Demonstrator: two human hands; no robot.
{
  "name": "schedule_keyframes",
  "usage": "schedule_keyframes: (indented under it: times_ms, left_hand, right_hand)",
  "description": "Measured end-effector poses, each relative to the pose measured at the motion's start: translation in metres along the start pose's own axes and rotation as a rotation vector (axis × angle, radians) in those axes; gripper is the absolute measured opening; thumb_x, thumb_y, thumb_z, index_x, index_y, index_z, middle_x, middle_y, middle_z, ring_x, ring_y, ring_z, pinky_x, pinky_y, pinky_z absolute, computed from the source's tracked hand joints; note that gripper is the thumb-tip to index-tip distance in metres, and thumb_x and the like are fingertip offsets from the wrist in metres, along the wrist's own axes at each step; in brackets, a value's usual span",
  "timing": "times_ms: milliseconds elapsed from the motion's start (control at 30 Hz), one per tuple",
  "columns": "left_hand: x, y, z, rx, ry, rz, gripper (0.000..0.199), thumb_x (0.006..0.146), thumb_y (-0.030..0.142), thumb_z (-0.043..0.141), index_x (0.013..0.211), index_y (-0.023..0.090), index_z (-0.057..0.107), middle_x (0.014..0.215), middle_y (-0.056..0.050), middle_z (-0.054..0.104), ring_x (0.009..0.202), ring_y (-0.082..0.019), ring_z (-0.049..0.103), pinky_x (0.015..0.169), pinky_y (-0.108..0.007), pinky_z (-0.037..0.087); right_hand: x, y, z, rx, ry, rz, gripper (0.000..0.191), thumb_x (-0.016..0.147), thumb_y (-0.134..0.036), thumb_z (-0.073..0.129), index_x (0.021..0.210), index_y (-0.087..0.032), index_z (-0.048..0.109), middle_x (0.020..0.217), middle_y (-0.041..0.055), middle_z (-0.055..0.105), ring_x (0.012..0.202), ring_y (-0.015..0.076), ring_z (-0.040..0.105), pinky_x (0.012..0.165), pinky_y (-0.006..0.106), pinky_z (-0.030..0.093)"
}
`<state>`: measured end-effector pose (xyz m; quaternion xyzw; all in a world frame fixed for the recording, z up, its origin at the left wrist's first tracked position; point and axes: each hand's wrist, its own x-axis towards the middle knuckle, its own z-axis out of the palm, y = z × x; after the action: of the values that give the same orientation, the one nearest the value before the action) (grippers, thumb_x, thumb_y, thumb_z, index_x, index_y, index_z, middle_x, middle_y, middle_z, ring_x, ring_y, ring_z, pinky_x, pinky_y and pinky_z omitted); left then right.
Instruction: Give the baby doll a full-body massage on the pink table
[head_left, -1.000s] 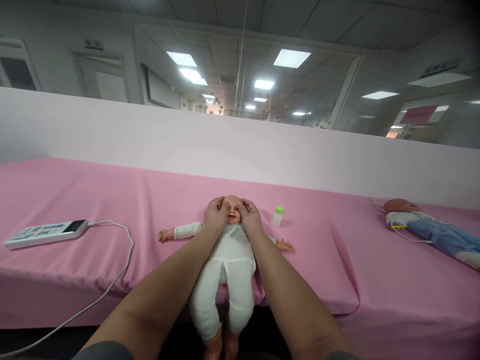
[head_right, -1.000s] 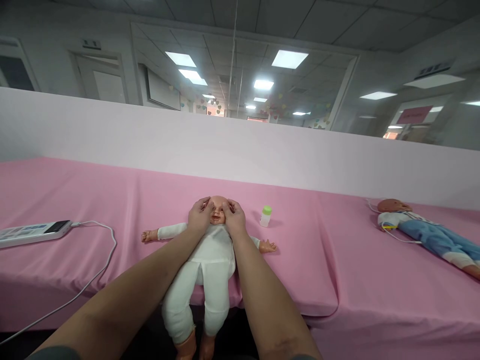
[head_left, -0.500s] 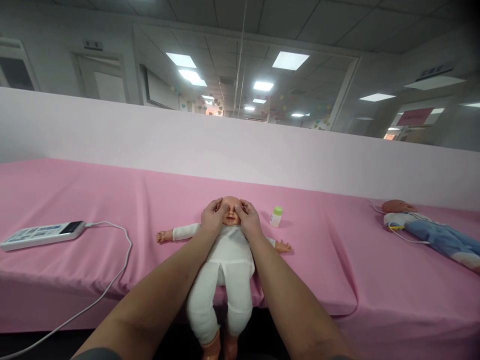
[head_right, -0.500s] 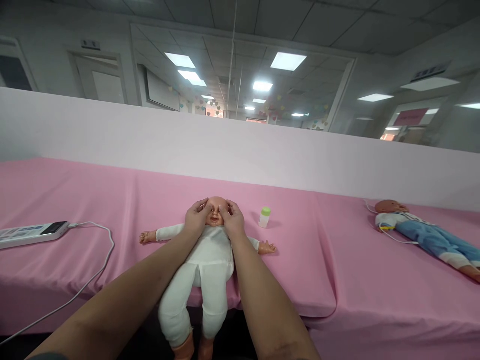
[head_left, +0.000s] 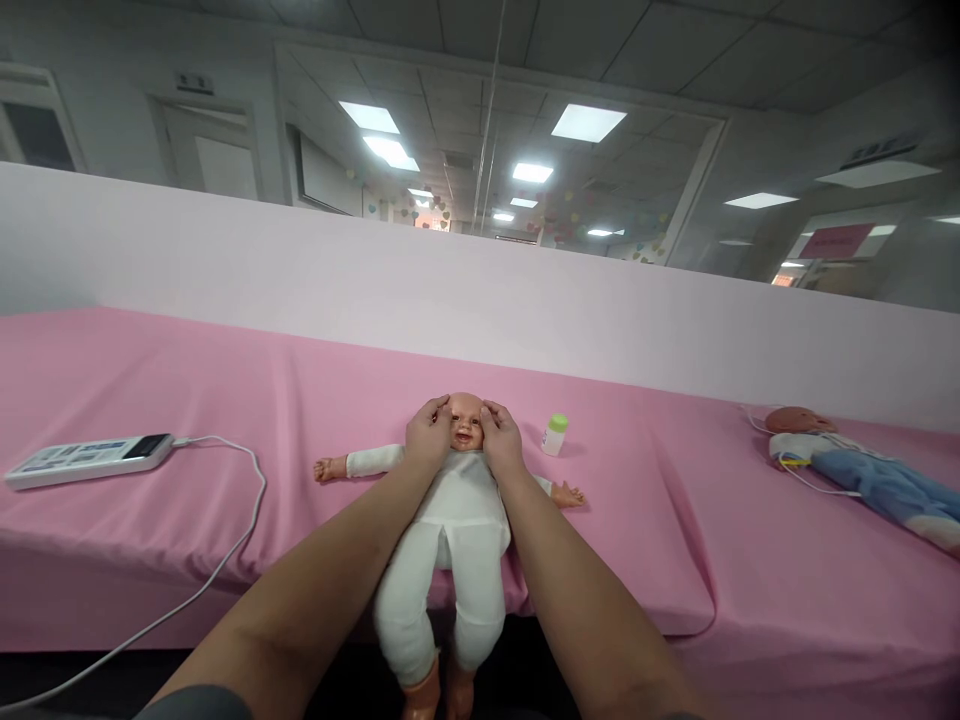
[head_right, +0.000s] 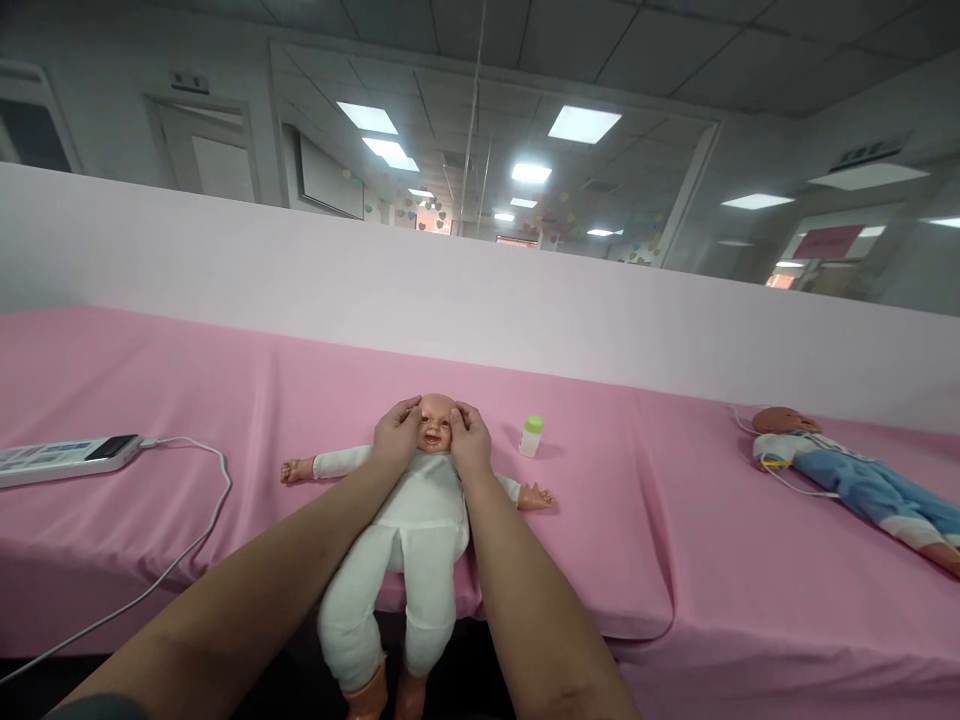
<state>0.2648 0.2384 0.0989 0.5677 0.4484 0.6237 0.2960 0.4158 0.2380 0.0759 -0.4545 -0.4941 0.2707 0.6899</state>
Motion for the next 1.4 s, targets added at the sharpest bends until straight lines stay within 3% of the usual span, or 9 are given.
schedule_keyframes:
  times_ms: [200, 400, 633, 833, 1033, 1167, 1400]
  left_hand:
    - [0.004, -0.006, 0.001, -0.035, -0.017, -0.054, 0.040, 0.093, 0.017, 0.052, 0.126, 0.020, 0.074, 0.133, -0.008, 0.074, 0.125, -0.023, 0.067, 0.114, -0.039, 0.049]
    - [-0.003, 0.003, -0.004, 0.095, 0.008, 0.061, 0.043, 0.094, 0.039, 0.067, 0.133, 0.021, 0.070, 0.134, -0.012, 0.072, 0.123, -0.028, 0.068, 0.110, -0.043, 0.051]
    - [-0.007, 0.011, -0.006, 0.164, 0.010, 0.130, 0.051, 0.089, 0.038, 0.073, 0.136, 0.020, 0.068, 0.138, -0.014, 0.069, 0.127, -0.030, 0.064, 0.113, -0.044, 0.049]
    - [-0.008, 0.010, -0.006, 0.103, 0.012, 0.125, 0.040, 0.096, 0.037, 0.065, 0.132, 0.021, 0.071, 0.129, -0.011, 0.074, 0.120, -0.027, 0.069, 0.109, -0.042, 0.052]
    - [-0.009, 0.012, -0.007, 0.117, 0.019, 0.068, 0.035, 0.101, 0.027, 0.052, 0.128, 0.023, 0.073, 0.130, -0.008, 0.075, 0.122, -0.026, 0.068, 0.111, -0.042, 0.050]
    - [-0.012, 0.019, -0.010, 0.155, 0.022, 0.070, 0.033, 0.102, 0.031, 0.053, 0.126, 0.024, 0.074, 0.127, -0.008, 0.076, 0.119, -0.027, 0.070, 0.109, -0.043, 0.052]
    - [-0.013, 0.020, -0.010, 0.102, 0.006, 0.048, 0.039, 0.094, 0.042, 0.072, 0.128, 0.022, 0.074, 0.124, -0.010, 0.077, 0.114, -0.028, 0.072, 0.104, -0.041, 0.055]
  right_hand:
    - [0.002, 0.006, -0.002, 0.086, -0.057, 0.050, 0.048, 0.087, -0.047, 0.067, 0.129, -0.023, 0.072, 0.138, 0.0062, 0.070, 0.132, 0.0255, 0.062, 0.118, 0.044, 0.045]
    - [-0.007, -0.011, 0.001, 0.052, -0.051, 0.016, 0.056, 0.078, -0.050, 0.083, 0.127, -0.024, 0.073, 0.132, 0.0076, 0.073, 0.123, 0.0281, 0.068, 0.113, 0.044, 0.051]
    - [-0.014, -0.024, 0.007, 0.036, 0.049, 0.008, 0.066, 0.074, -0.049, 0.087, 0.131, -0.022, 0.068, 0.137, 0.0119, 0.069, 0.121, 0.0294, 0.069, 0.107, 0.043, 0.056]
    - [-0.015, -0.028, 0.003, -0.074, 0.069, -0.010, 0.049, 0.081, -0.054, 0.080, 0.120, -0.024, 0.076, 0.121, 0.0077, 0.077, 0.116, 0.0290, 0.071, 0.109, 0.044, 0.054]
    - [-0.011, -0.016, 0.000, -0.078, 0.074, -0.050, 0.038, 0.092, -0.047, 0.064, 0.120, -0.024, 0.078, 0.127, 0.0068, 0.076, 0.124, 0.0280, 0.067, 0.117, 0.047, 0.047]
    - [-0.011, -0.013, 0.001, -0.038, 0.056, -0.014, 0.046, 0.087, -0.050, 0.073, 0.124, -0.023, 0.077, 0.127, 0.0083, 0.076, 0.122, 0.0290, 0.069, 0.114, 0.047, 0.050]
    - [-0.010, -0.014, 0.004, -0.019, 0.034, 0.032, 0.066, 0.071, -0.054, 0.088, 0.127, -0.022, 0.075, 0.126, 0.0089, 0.076, 0.115, 0.0303, 0.072, 0.107, 0.045, 0.056]
